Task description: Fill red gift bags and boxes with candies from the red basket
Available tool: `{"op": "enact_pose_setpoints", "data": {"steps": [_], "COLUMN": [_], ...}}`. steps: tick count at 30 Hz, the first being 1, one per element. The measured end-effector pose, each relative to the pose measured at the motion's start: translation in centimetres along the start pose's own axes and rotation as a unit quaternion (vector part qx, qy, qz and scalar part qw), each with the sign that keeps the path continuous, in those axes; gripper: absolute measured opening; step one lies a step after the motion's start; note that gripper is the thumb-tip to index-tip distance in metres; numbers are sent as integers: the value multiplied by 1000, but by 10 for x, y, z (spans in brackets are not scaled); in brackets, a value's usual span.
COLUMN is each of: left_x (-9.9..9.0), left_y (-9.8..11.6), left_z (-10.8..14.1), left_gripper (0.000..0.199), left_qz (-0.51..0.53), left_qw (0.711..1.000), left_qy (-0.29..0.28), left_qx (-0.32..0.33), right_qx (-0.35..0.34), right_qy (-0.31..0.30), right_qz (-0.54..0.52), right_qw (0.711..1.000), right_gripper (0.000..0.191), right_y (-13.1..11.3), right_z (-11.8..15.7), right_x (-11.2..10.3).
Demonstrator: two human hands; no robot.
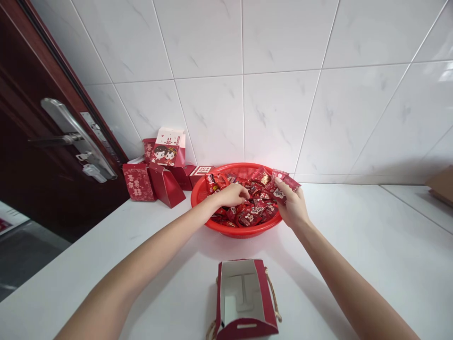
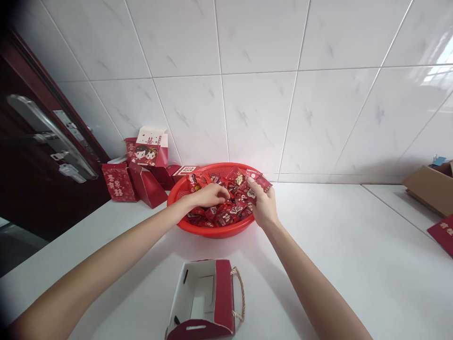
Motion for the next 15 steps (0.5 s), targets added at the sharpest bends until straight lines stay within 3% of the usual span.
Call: {"op": "enact_pose_setpoints", "data": {"steps": [2, 4, 6, 11, 15], "left_x": [3, 6, 7, 4, -8], "left_y": [-2, -2, -2, -7, -5], "left_z": [-3, -6, -9, -8, 2], "left_gripper": [53, 63, 55, 7, 16], "left_qz": [-124, -179, -181, -141, -6], "left_qw": [990, 980, 979, 987, 1000], "left_qy": [-62, -90, -91, -79, 1], "left_qx": [2, 15, 19, 20, 31], "right_qx": [6, 8, 11, 16, 17], "right_qy": [-3, 2, 4, 4, 11], "right_qz": [0, -1, -2, -1, 3], "right_qw": [1000, 1000, 1000, 1000, 1000], "right_gripper": [30, 30, 28, 26, 25], "right_y": [0, -1, -1, -2, -2], "right_z": [0, 1, 2, 3, 2], "right_x": [1, 2, 3, 4, 4]}}
Point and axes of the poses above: each hand's wrist, its own z-axis away from the middle knuckle, its own x-axis out of the palm, y = z × x, the point moved 2 cm from there along -z, towards the middle knuckle, and after that the axes turned 3 degrees about -y, right-handed, at the moved point
